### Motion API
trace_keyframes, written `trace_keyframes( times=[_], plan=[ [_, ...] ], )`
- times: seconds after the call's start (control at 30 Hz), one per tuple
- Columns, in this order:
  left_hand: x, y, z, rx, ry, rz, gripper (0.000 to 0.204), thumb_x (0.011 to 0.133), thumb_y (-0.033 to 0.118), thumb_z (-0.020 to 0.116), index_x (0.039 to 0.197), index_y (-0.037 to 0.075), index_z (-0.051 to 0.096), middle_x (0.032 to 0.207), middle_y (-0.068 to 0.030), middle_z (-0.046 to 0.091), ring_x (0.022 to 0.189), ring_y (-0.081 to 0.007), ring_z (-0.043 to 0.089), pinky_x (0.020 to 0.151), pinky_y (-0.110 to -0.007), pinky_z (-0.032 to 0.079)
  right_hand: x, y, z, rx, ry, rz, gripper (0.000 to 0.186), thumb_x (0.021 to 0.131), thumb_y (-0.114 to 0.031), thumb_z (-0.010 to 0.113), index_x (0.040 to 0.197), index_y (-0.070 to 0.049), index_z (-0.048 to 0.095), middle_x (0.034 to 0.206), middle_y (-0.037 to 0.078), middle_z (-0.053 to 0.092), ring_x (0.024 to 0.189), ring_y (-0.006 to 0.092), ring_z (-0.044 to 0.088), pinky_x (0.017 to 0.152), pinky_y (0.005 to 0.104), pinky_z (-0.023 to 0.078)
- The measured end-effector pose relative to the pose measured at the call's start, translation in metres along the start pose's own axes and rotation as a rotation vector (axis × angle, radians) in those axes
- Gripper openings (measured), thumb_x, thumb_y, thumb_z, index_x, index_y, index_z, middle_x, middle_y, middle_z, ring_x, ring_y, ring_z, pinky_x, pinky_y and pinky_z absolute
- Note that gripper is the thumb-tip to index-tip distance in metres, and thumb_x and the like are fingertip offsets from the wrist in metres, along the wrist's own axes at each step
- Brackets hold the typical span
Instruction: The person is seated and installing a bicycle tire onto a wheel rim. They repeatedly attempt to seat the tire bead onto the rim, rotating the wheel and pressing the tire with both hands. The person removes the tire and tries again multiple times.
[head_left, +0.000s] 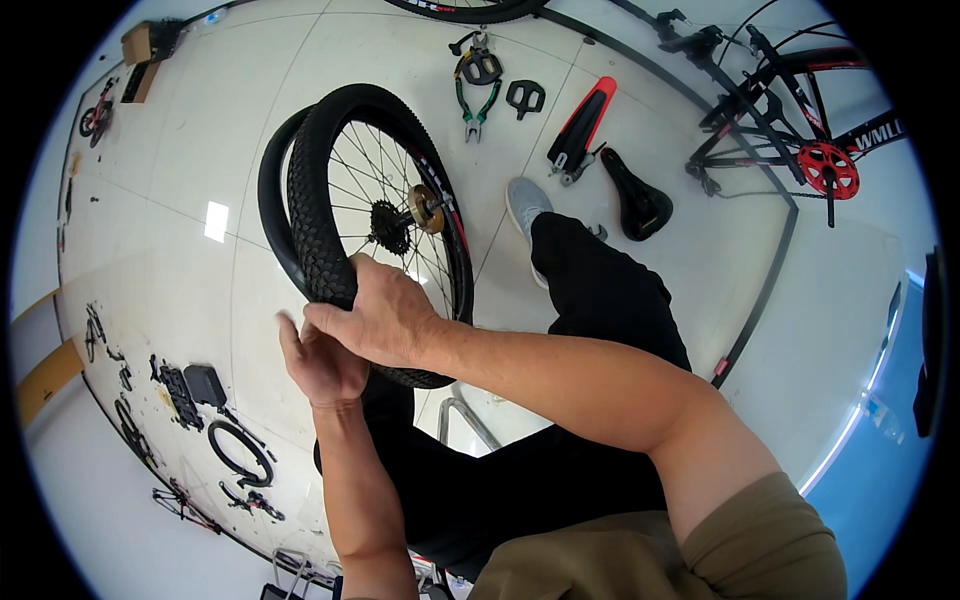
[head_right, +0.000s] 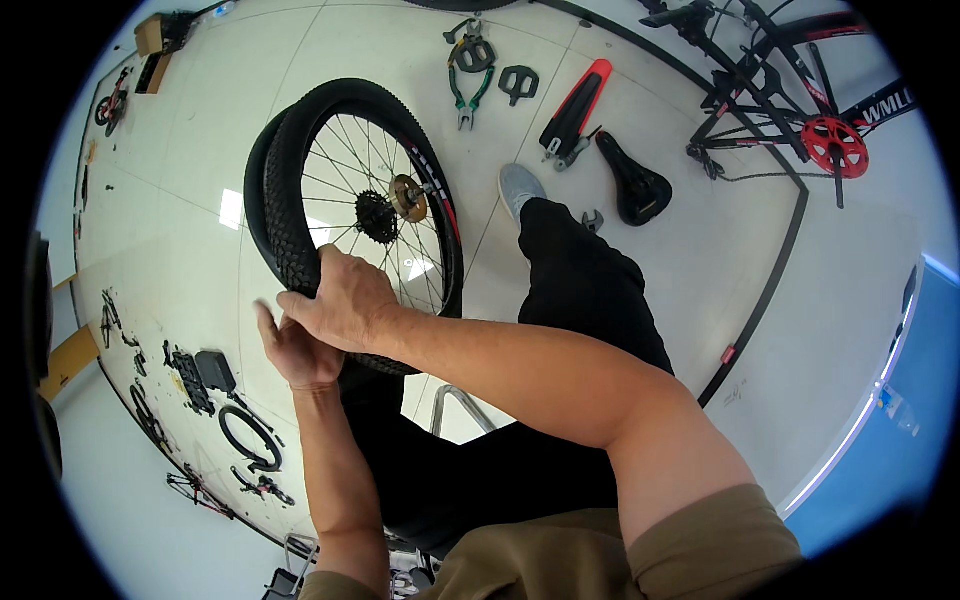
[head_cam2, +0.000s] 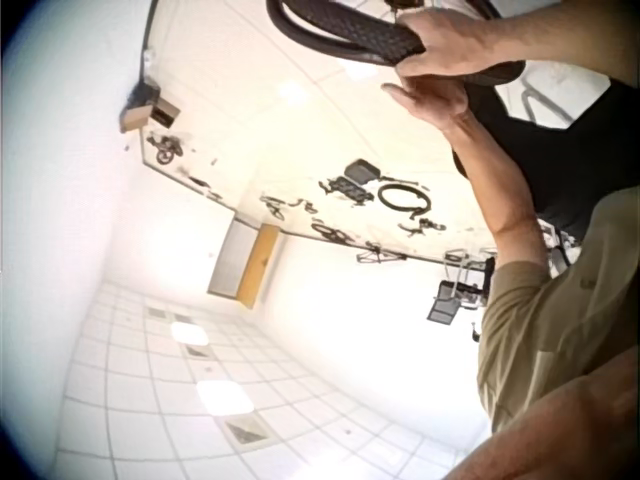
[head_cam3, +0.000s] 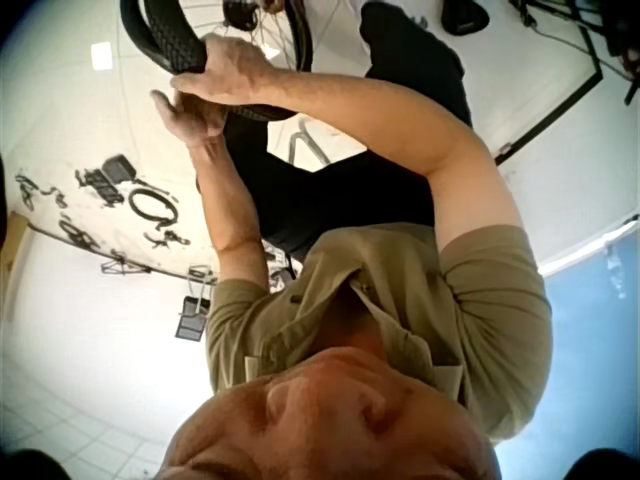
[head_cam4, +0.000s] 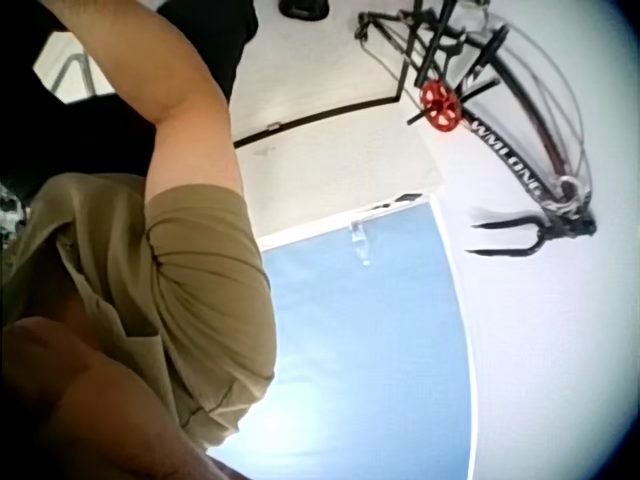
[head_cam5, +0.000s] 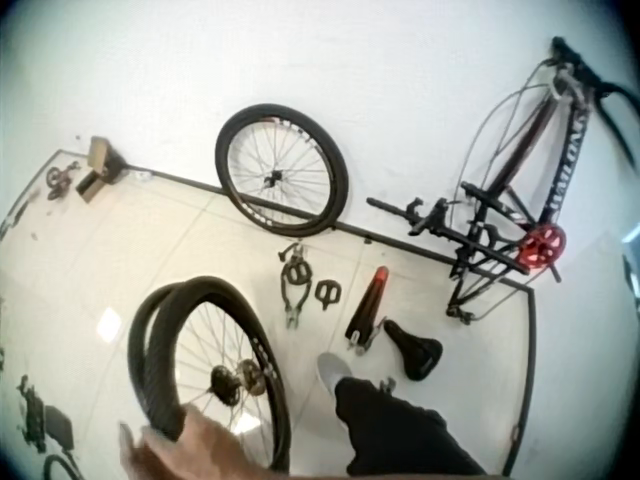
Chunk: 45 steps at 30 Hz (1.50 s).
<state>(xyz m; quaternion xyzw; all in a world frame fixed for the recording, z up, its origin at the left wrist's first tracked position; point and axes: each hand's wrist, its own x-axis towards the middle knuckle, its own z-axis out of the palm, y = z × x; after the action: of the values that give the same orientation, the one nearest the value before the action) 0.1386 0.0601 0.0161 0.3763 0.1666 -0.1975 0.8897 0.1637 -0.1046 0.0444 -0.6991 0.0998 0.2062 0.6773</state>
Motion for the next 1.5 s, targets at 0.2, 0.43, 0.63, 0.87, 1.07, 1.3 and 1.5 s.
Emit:
trace_keyframes(
  times=[0.2, 0.43, 0.63, 0.87, 1.07, 1.3, 1.5],
  plan=[
    [0.008, -0.003, 0.022, 0.551, 0.213, 0.189, 0.059, 0.093, 0.043, 0.072, 0.131, 0.003, 0.050, 0.108, -0.0124, 0.064, 0.087, -0.0218, 0.069, 0.076, -0.037, 0.061, 0.047, 0.009, -0.042, 0.336, -0.403, 0.211, 0.030, 0.087, -0.024, 0.061, 0.089, 0.005, 0.068, 0.087, 0.015, 0.073, 0.079, 0.0206, 0.069, 0.068, 0.0324, 0.050],
    [0.026, 0.022, 0.022, 0.400, 0.400, 0.138, 0.043, 0.095, 0.040, 0.070, 0.116, 0.005, 0.056, 0.095, -0.0093, 0.065, 0.078, -0.0207, 0.067, 0.068, -0.039, 0.060, 0.068, 0.208, -0.039, 0.159, 0.583, 0.690, 0.035, 0.086, -0.017, 0.059, 0.106, 0.011, 0.068, 0.108, 0.032, 0.069, 0.104, 0.0407, 0.069, 0.088, 0.0457, 0.054],
    [0.024, 0.024, -0.003, 0.131, 0.452, 0.045, 0.049, 0.095, 0.048, 0.068, 0.113, 0.003, 0.060, 0.098, -0.0095, 0.066, 0.080, -0.0225, 0.066, 0.073, -0.041, 0.058, 0.007, 0.339, -0.023, 1.058, 0.469, 1.175, 0.070, 0.097, -0.056, 0.059, 0.125, 0.008, 0.058, 0.115, 0.024, 0.066, 0.106, 0.0356, 0.068, 0.098, 0.0538, 0.052],
    [0.020, 0.028, -0.003, 0.076, 0.345, 0.062, 0.053, 0.097, 0.048, 0.065, 0.124, 0.004, 0.057, 0.107, -0.0135, 0.063, 0.088, -0.0259, 0.067, 0.079, -0.045, 0.059, 0.021, 0.351, -0.031, 1.444, 0.131, 0.872, 0.057, 0.101, -0.060, 0.053, 0.097, -0.004, 0.063, 0.091, 0.014, 0.065, 0.087, 0.0322, 0.066, 0.086, 0.0534, 0.056],
    [0.023, 0.030, 0.000, 0.136, 0.355, 0.084, 0.064, 0.098, 0.050, 0.062, 0.144, 0.009, 0.046, 0.107, -0.0128, 0.060, 0.085, -0.0246, 0.062, 0.078, -0.045, 0.056, 0.027, 0.330, -0.035, 1.556, 0.272, 0.829, 0.055, 0.095, -0.055, 0.067, 0.098, -0.001, 0.063, 0.088, 0.011, 0.064, 0.080, 0.0244, 0.064, 0.082, 0.0437, 0.057],
    [0.029, 0.029, 0.003, 0.185, 0.332, 0.081, 0.075, 0.098, 0.048, 0.064, 0.155, 0.009, 0.034, 0.108, -0.0131, 0.057, 0.085, -0.0242, 0.060, 0.078, -0.045, 0.056, 0.034, 0.362, -0.044, 1.544, 0.146, 0.856, 0.052, 0.090, -0.052, 0.075, 0.094, -0.001, 0.063, 0.080, 0.008, 0.061, 0.073, 0.0217, 0.063, 0.073, 0.0378, 0.055],
    [0.027, 0.029, 0.000, 0.135, 0.277, 0.061, 0.080, 0.095, 0.045, 0.068, 0.157, 0.011, 0.030, 0.110, -0.0143, 0.058, 0.090, -0.0257, 0.064, 0.082, -0.046, 0.059, 0.039, 0.354, -0.041, 1.318, 0.228, 0.903, 0.046, 0.089, -0.048, 0.078, 0.090, -0.005, 0.063, 0.075, 0.007, 0.060, 0.068, 0.0220, 0.062, 0.065, 0.0351, 0.055]
  ],
)
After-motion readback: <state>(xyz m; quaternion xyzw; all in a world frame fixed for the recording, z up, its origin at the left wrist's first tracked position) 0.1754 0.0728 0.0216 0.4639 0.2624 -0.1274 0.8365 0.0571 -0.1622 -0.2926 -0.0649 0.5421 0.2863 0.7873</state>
